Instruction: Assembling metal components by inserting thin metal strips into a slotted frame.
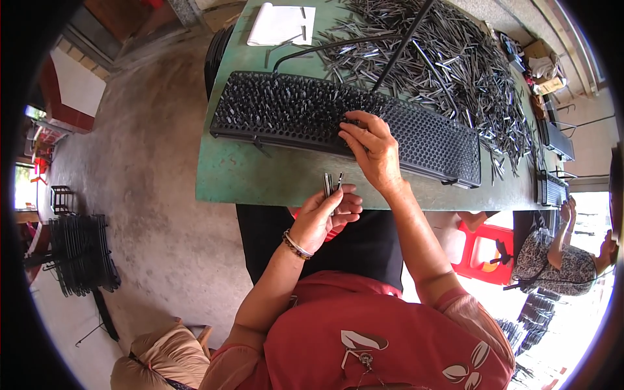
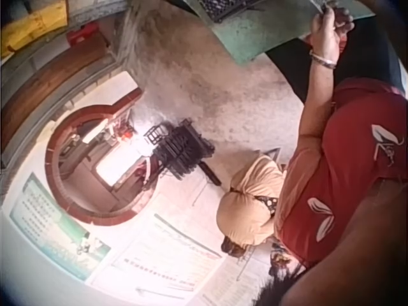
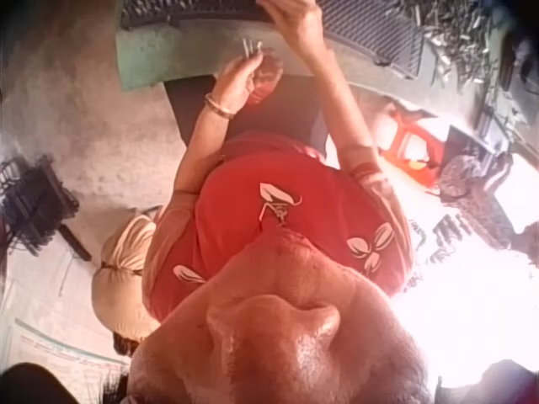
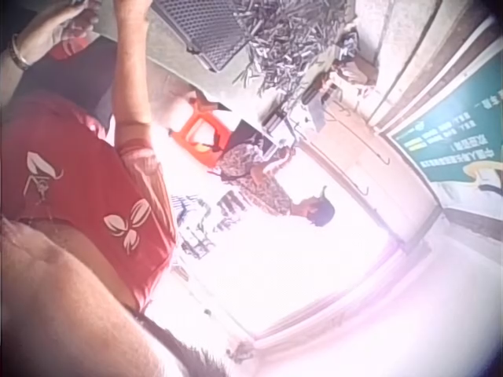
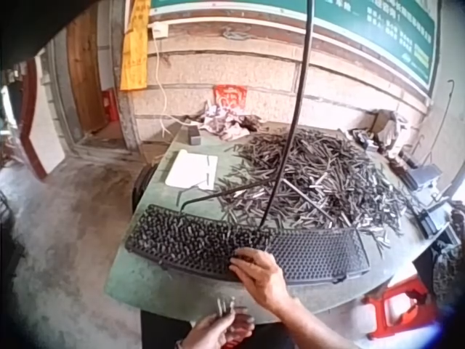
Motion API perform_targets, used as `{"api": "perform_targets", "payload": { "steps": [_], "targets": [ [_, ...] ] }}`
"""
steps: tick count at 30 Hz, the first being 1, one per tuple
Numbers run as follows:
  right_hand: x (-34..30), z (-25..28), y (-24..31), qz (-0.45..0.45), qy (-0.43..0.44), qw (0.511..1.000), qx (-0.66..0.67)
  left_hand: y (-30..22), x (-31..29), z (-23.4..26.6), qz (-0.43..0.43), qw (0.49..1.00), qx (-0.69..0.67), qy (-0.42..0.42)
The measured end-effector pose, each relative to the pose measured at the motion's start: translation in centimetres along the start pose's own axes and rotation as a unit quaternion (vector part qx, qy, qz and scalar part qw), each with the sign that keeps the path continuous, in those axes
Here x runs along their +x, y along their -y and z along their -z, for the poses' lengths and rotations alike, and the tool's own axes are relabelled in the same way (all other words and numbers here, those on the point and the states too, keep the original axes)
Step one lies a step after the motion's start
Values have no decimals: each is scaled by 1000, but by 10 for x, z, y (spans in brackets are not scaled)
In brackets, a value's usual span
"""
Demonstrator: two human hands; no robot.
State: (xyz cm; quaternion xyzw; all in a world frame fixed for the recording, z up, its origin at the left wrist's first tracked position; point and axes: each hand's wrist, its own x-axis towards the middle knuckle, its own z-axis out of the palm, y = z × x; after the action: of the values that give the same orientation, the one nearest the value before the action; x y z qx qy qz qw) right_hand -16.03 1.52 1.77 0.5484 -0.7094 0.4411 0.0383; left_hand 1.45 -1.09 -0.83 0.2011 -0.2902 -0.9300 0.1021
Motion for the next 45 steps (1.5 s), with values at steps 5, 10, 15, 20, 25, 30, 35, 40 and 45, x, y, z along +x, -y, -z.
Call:
{"api": "perform_targets", "payload": {
  "steps": [5,10,15,20,25,30,35,40,45],
  "targets": [
    [2,1,0,23,44,999,-16,0,1,1,0,1000,7,7],
    [3,22,16,-82,-26,989,123,-5,0,-1,-14,1000,-1,20],
    [-16,36,29,-176,201,933,241,-11,0,-8,-31,998,-4,47],
    [-31,33,23,-298,226,846,380,-5,0,-11,-12,998,25,56],
    [-33,39,18,-300,244,865,320,-3,0,-9,1,998,44,39],
    [-31,42,8,-325,153,868,344,2,5,-5,-9,1000,24,5],
    [0,48,11,-241,51,954,170,6,6,0,-4,1000,16,-1],
    [9,34,-5,-156,33,979,126,7,5,-2,4,1000,23,-6],
    [9,30,1,-141,44,983,111,7,4,0,4,1000,22,-8]
  ]
}}
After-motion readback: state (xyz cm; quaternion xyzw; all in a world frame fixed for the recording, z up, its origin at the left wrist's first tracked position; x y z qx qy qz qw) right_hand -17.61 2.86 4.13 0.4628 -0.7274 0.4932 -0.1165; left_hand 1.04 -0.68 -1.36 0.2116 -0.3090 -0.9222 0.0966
